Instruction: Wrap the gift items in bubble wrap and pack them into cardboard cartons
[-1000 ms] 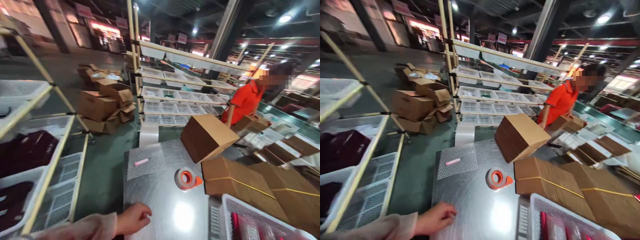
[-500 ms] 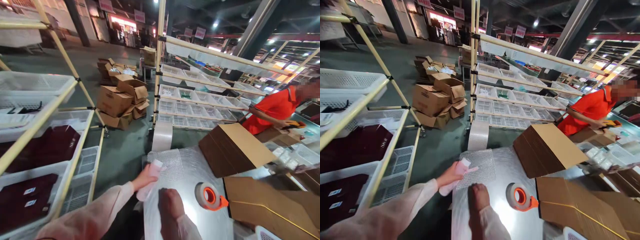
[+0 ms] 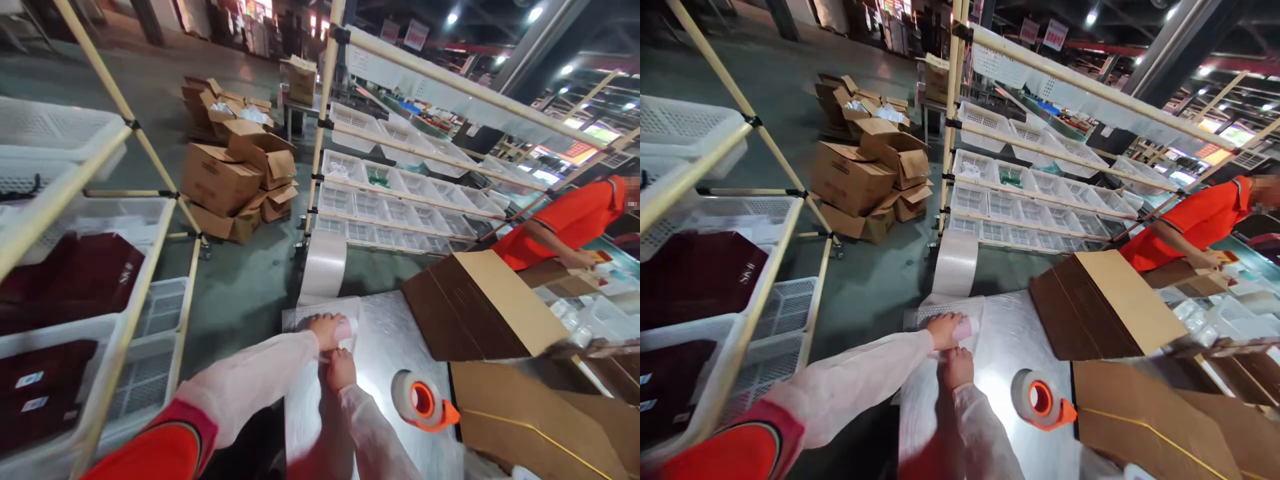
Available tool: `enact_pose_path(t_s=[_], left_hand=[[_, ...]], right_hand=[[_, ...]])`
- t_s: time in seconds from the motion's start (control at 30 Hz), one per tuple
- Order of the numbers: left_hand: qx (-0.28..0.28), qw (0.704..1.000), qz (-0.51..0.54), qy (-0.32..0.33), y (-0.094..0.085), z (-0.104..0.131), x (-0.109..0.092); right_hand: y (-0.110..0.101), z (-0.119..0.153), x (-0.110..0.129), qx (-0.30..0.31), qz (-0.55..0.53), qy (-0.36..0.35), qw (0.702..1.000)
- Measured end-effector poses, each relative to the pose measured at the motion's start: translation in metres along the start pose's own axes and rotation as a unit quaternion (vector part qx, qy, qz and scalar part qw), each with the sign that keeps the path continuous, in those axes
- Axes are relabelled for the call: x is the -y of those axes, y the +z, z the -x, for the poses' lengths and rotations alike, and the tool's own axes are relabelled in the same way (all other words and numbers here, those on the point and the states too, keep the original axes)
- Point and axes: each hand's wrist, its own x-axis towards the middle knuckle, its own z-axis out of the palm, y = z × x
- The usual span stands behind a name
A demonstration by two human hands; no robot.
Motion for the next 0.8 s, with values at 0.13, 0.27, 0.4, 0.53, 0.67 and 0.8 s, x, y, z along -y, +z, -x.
enact_pose_path(t_s=[0.13,0.27,0.4,0.53,0.67,0.8], left_hand=[[0.054,0.998,-0.009,0.003,0.019,0.014,-0.007],[0.108,0.994,0.000,0.017,0.038,0.047,-0.018],[0.145,0.988,0.028,0.043,0.070,0.099,-0.049],[0.201,0.977,0.036,0.065,0.106,0.142,-0.074],[0.228,0.971,0.005,0.074,0.126,0.158,-0.072],[0.173,0.982,-0.043,0.055,0.129,0.164,-0.071]], right_hand=[[0.000,0.031,0.004,0.013,-0.013,-0.011,1.000],[0.006,0.090,0.005,0.021,-0.037,-0.009,0.999],[0.028,0.175,-0.008,0.043,-0.069,-0.002,0.997],[0.058,0.242,-0.019,0.072,-0.104,0.016,0.992],[0.084,0.251,-0.015,0.106,-0.118,0.009,0.987],[0.100,0.241,-0.016,0.103,-0.126,-0.020,0.987]])
